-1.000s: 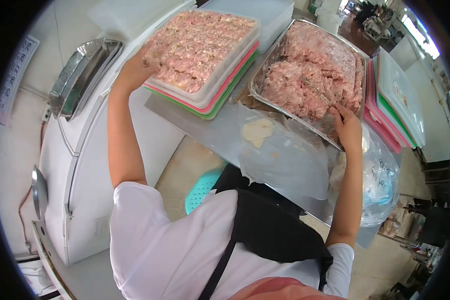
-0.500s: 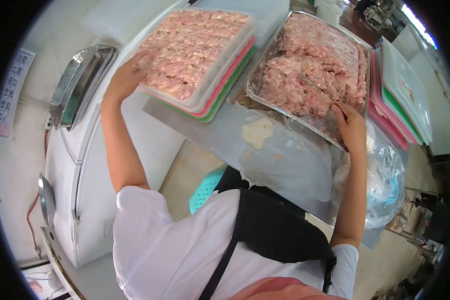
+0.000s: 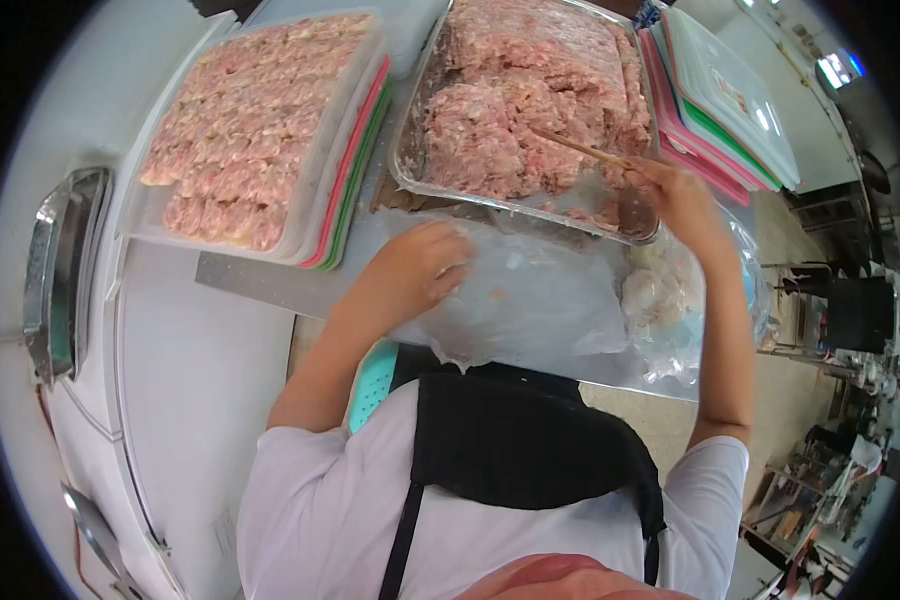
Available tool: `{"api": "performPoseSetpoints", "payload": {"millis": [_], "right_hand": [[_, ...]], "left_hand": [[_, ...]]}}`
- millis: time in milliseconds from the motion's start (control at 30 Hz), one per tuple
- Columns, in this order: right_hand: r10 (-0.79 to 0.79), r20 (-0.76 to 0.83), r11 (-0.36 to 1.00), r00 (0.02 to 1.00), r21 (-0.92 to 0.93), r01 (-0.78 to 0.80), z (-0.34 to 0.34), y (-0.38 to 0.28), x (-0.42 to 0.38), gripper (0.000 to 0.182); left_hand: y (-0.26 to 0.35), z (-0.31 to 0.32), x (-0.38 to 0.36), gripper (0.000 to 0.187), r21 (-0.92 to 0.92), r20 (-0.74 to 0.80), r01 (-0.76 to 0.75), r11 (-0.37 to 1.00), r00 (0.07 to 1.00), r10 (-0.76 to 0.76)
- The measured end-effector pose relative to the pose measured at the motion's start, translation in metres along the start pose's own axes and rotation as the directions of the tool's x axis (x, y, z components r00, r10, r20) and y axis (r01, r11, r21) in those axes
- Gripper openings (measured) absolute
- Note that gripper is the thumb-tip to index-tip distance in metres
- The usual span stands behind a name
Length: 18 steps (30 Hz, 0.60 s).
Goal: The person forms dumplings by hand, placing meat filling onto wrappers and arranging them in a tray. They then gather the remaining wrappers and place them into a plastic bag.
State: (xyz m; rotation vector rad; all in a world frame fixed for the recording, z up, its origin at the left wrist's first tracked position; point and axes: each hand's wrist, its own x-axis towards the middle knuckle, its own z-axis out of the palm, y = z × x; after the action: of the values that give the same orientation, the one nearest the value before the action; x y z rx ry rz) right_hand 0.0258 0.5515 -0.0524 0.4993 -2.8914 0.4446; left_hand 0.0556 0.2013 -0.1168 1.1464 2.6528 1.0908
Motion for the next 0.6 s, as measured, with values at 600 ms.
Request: {"api": "performPoseSetpoints", "payload": {"millis": [600], "right_hand": [[-0.043, 0.276, 0.751, 0.960, -0.625, 0.214, -0.040, -0.031, -0.004, 0.022]], "left_hand": [[0.014, 0.028, 0.018, 0.021, -0.642, 0.018, 0.252, 0.724, 0.949, -0.314]]}}
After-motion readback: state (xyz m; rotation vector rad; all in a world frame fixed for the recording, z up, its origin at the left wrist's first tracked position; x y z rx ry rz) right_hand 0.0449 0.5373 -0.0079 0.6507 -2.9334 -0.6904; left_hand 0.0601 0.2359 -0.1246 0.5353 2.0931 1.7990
